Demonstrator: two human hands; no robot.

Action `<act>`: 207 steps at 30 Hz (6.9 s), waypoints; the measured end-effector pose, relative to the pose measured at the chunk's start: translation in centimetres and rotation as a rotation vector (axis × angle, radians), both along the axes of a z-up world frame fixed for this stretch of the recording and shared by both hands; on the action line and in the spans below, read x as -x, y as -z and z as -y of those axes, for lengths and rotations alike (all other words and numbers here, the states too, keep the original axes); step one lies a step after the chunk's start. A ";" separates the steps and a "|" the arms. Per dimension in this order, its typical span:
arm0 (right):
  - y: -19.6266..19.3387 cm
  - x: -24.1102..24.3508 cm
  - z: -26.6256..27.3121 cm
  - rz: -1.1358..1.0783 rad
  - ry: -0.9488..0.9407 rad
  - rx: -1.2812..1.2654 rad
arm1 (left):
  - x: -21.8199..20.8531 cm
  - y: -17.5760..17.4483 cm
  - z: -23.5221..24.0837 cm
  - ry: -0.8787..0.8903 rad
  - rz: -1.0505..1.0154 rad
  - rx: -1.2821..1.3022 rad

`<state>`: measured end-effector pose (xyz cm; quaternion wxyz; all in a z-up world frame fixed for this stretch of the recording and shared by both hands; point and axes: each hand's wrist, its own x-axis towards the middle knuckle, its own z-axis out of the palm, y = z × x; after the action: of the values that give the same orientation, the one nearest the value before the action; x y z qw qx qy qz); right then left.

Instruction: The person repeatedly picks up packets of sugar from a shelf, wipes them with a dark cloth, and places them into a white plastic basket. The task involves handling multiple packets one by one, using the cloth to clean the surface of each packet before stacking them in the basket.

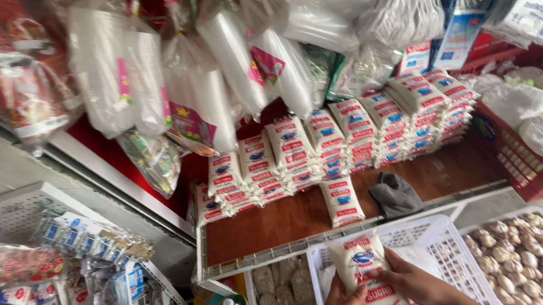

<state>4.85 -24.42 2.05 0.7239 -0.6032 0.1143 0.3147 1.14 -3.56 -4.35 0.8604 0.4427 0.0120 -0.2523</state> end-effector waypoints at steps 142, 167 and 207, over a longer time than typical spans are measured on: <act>26.0 -29.6 -44.1 -0.463 0.378 -0.360 | -31.4 16.2 -34.9 -1.067 -0.479 -0.498; 7.4 -18.4 -38.0 -0.398 -0.078 -0.587 | -12.7 4.3 -28.7 -1.222 -0.223 -0.014; 8.7 -15.6 9.1 1.224 -0.218 1.080 | 6.8 0.2 -0.5 -0.202 -0.527 0.274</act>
<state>20.44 -33.51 -6.62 0.2335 -0.9409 -0.2240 -0.0997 -5.62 -3.09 -4.58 0.9000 0.2385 0.2442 -0.2709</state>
